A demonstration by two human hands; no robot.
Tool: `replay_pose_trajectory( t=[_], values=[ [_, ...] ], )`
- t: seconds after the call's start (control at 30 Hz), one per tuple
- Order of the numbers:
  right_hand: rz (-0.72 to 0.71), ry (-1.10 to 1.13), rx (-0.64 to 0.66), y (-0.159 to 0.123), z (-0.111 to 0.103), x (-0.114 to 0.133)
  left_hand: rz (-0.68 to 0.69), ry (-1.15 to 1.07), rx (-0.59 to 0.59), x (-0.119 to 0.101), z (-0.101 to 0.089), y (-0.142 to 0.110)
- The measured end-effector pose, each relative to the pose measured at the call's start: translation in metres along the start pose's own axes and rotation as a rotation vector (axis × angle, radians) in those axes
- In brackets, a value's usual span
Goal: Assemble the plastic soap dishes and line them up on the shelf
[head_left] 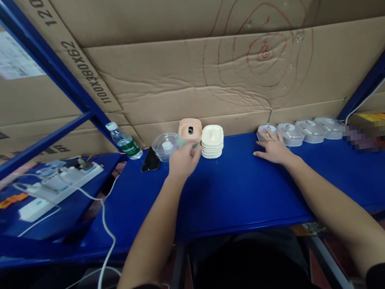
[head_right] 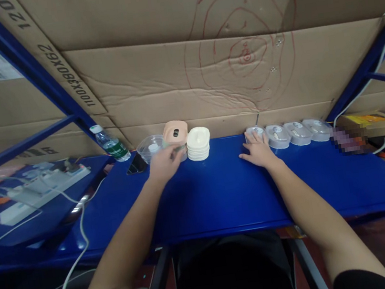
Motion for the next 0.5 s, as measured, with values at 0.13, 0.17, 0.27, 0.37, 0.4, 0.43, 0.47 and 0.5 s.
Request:
replay_pose_trajectory(
  t=[0.13,0.17,0.27,0.37,0.4,0.43,0.47,0.5],
  values=[
    [-0.064,0.018,-0.023,0.002,0.004,0.007,-0.108,0.063,-0.303,0.035,-0.014,0.008],
    [-0.079,0.029,-0.024,0.002,0.005,0.009,-0.116,0.077,-0.345,0.041,-0.015,0.009],
    [-0.108,0.063,-0.017,0.003,0.007,0.015,-0.115,0.116,-0.379,0.043,-0.011,0.009],
    [-0.132,0.090,-0.009,0.003,0.008,0.021,0.009,0.120,-0.335,0.019,-0.002,0.005],
    [-0.141,0.100,-0.007,0.003,0.009,0.023,0.080,0.114,-0.308,0.007,0.002,0.003],
    [-0.151,0.110,-0.006,0.003,0.010,0.025,0.149,0.108,-0.276,-0.006,0.007,0.000],
    [-0.162,0.118,-0.006,0.003,0.011,0.026,0.228,0.107,-0.231,-0.018,0.013,-0.003],
    [-0.172,0.124,-0.007,0.004,0.012,0.027,0.303,0.108,-0.189,-0.030,0.020,-0.005]
  ],
)
Point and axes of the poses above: each hand's wrist, its own y-axis towards the middle knuckle, its own z-axis out of the palm, x = y × z, the point moved 3 cm from there along y, towards the middle knuckle, and after that the axes turned 8 degrees about y, right-handed, at the moved point
